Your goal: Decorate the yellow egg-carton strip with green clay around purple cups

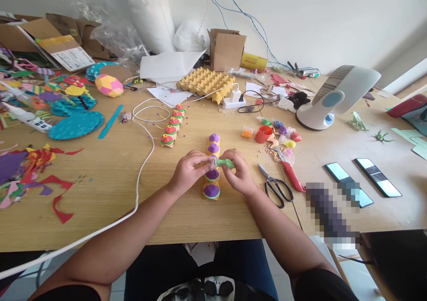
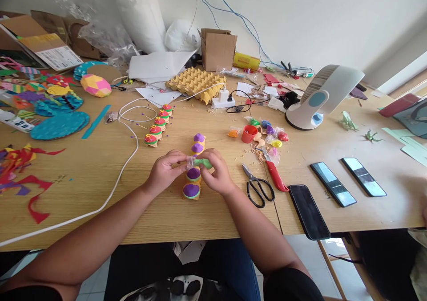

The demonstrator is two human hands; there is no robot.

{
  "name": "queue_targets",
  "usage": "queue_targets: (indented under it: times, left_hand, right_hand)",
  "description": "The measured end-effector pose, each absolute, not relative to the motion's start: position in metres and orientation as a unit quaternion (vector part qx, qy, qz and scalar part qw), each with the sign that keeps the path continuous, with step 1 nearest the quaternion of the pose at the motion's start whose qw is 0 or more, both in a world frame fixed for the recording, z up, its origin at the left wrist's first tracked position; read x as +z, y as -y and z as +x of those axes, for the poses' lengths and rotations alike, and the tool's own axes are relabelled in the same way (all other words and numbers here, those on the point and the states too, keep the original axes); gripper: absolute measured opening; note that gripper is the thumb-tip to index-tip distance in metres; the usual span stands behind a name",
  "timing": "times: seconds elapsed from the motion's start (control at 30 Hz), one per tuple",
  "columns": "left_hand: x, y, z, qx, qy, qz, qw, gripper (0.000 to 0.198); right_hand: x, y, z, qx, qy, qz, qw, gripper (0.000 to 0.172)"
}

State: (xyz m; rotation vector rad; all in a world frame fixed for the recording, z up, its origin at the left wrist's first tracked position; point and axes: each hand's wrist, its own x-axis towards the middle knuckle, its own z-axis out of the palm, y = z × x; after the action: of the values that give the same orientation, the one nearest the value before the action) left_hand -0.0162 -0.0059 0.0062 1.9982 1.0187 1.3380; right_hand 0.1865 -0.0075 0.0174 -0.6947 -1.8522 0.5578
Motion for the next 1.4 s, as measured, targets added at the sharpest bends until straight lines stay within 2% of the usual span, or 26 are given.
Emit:
queue_targets:
  times: [0.27, 0.4, 0.57, 0.7, 1.07, 1.27, 1.3, 1.4]
  left_hand:
    - [0.008, 0.007, -0.013, 0.5, -0.357, 0.746, 0.257, 0.021]
    - [0.006, 0.007, -0.013, 0.512, -0.359, 0.719, 0.303, 0.017]
    - [0.007, 0.007, -0.016, 0.486, -0.375, 0.693, 0.378, 0.018]
    - [0.011, 0.009, -0.016, 0.468, -0.372, 0.69, 0.409, 0.019]
    - [0.012, 0.013, -0.014, 0.445, -0.37, 0.684, 0.445, 0.022]
    - [0.013, 0.012, -0.014, 0.455, -0.372, 0.685, 0.43, 0.02]
    - [0.013, 0.012, -0.015, 0.461, -0.371, 0.685, 0.425, 0.02]
    - [0.012, 0.011, -0.016, 0.48, -0.364, 0.684, 0.41, 0.018]
  right_hand:
    - [0.017, 0.007, 0.188, 0.292, 0.742, -0.285, 0.532, 0.013]
    - [0.012, 0.007, 0.188, 0.339, 0.728, -0.297, 0.516, 0.013]
    - [0.007, 0.01, 0.185, 0.43, 0.664, -0.338, 0.509, 0.027]
    - [0.011, 0.012, 0.184, 0.468, 0.646, -0.34, 0.498, 0.025]
    - [0.018, 0.014, 0.187, 0.313, 0.741, -0.343, 0.485, 0.02]
    - [0.017, 0.013, 0.187, 0.296, 0.757, -0.321, 0.485, 0.022]
    - [0.017, 0.013, 0.186, 0.293, 0.761, -0.317, 0.485, 0.025]
    - [0.015, 0.011, 0.185, 0.26, 0.781, -0.301, 0.482, 0.056]
